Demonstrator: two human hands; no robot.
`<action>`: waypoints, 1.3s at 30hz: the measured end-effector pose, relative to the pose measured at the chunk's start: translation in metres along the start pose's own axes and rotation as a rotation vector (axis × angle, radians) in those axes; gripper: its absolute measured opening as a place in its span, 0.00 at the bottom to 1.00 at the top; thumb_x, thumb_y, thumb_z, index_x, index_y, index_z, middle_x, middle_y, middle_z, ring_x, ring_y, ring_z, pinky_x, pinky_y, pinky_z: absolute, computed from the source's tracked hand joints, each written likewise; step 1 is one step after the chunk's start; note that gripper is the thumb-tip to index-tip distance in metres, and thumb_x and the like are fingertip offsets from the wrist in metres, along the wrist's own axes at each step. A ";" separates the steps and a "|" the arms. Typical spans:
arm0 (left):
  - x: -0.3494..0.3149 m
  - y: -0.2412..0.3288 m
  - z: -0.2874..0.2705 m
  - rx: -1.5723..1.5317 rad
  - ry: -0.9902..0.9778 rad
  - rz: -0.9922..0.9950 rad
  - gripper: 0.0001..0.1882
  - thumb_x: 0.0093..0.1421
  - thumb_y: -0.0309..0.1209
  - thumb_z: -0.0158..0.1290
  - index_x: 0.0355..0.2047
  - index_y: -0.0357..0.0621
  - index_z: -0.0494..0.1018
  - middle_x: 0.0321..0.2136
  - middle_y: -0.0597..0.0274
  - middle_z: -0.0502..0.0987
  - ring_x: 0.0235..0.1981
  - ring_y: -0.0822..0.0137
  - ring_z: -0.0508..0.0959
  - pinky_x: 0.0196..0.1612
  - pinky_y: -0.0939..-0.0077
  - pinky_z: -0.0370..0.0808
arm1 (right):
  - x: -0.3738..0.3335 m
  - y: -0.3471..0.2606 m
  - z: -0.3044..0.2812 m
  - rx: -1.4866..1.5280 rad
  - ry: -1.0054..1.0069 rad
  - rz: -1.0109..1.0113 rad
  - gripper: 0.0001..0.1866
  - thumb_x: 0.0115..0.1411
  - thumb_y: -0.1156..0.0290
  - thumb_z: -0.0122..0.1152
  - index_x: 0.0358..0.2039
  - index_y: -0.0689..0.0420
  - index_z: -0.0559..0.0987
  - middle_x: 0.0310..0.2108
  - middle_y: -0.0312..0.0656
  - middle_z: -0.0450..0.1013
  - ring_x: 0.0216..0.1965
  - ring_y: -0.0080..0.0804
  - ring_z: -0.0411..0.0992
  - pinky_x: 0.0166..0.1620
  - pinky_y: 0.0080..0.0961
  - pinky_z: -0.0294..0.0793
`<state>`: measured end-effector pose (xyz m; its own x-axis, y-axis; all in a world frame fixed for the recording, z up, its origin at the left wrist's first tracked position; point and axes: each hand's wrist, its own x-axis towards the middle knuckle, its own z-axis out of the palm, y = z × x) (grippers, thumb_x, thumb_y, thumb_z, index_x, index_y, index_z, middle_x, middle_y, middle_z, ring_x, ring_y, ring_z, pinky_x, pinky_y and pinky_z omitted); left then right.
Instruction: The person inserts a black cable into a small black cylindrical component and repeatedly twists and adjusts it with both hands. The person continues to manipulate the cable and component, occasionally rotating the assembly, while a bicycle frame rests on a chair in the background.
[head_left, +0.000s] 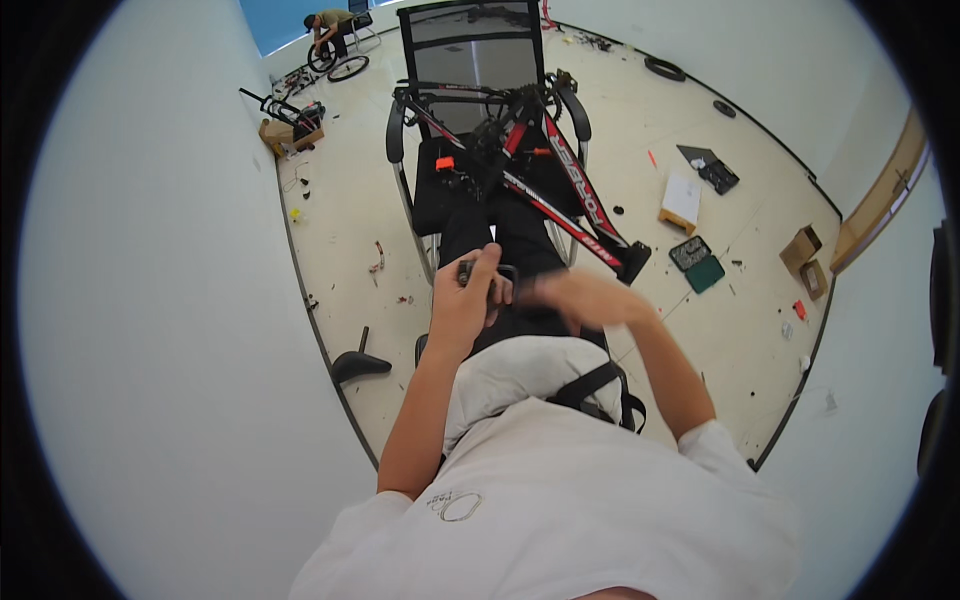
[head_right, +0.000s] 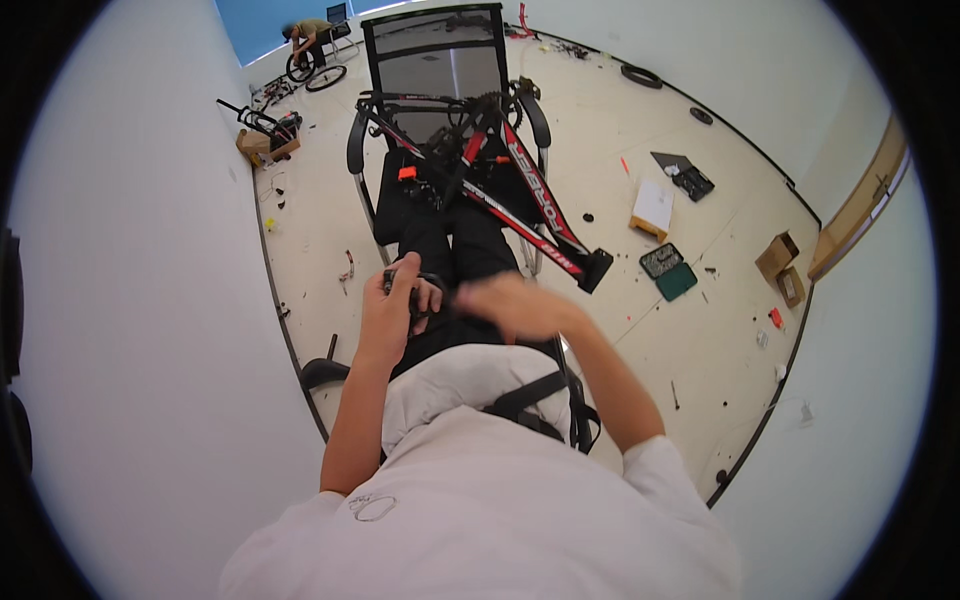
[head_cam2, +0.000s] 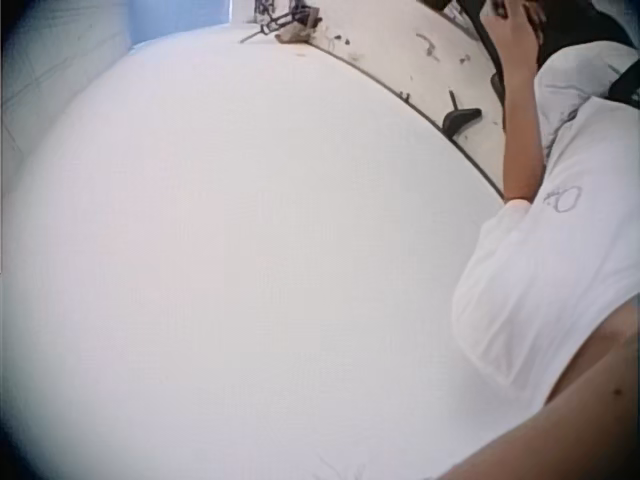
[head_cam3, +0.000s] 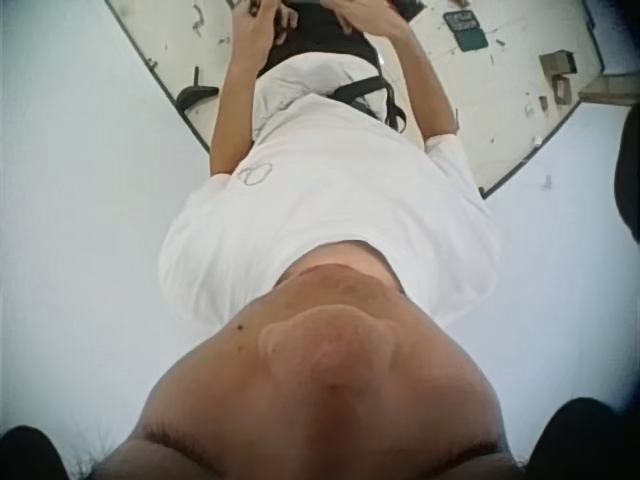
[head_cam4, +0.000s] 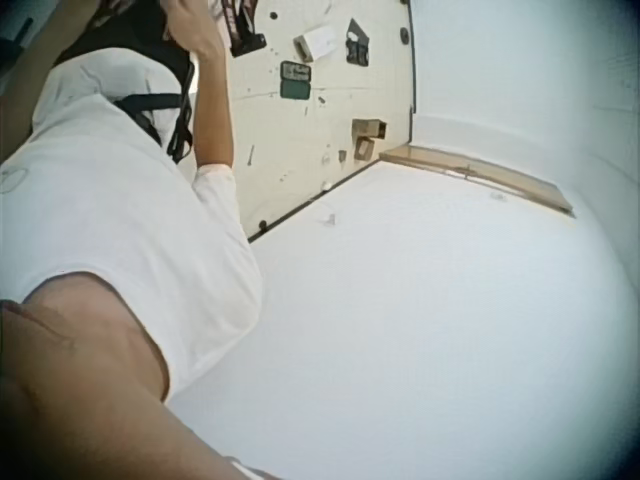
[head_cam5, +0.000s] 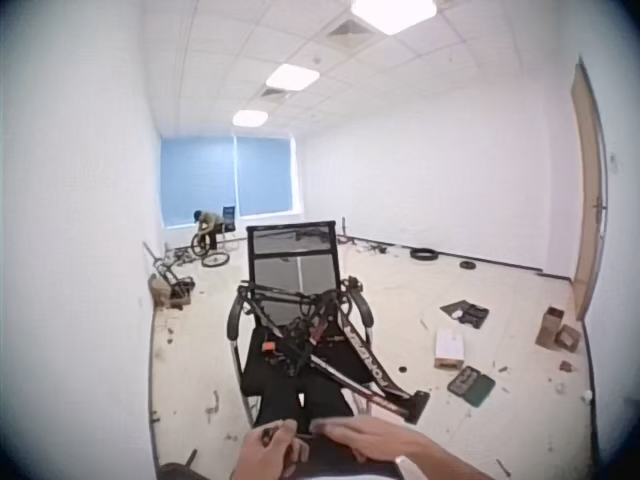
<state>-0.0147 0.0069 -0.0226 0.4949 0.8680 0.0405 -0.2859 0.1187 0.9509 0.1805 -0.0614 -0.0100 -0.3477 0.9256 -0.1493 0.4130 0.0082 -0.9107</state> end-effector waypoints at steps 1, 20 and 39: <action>0.006 -0.002 -0.003 0.010 0.007 0.007 0.22 0.65 0.46 0.52 0.21 0.44 0.66 0.14 0.67 0.66 0.18 0.72 0.71 0.13 0.83 0.58 | -0.004 0.001 0.007 0.009 -0.225 -0.020 0.25 0.65 0.59 0.47 0.60 0.57 0.70 0.43 0.45 0.77 0.25 0.25 0.75 0.24 0.20 0.73; -0.003 -0.002 0.003 0.029 -0.022 -0.045 0.25 0.65 0.49 0.51 0.19 0.45 0.65 0.14 0.68 0.65 0.18 0.74 0.72 0.13 0.84 0.59 | 0.021 -0.013 -0.023 -0.001 0.261 -0.186 0.25 0.66 0.56 0.47 0.58 0.59 0.72 0.37 0.46 0.78 0.22 0.25 0.73 0.24 0.23 0.73; 0.004 -0.014 -0.006 0.071 -0.071 -0.181 0.24 0.64 0.49 0.51 0.19 0.46 0.67 0.14 0.68 0.70 0.13 0.78 0.68 0.12 0.84 0.58 | 0.010 -0.061 0.007 -0.475 0.503 -0.570 0.14 0.49 0.63 0.72 0.23 0.59 0.78 0.16 0.37 0.72 0.18 0.30 0.71 0.23 0.23 0.69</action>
<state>-0.0139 0.0114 -0.0371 0.5902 0.7992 -0.1143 -0.1292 0.2332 0.9638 0.1456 -0.0555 0.0412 -0.2425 0.7884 0.5653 0.6344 0.5697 -0.5224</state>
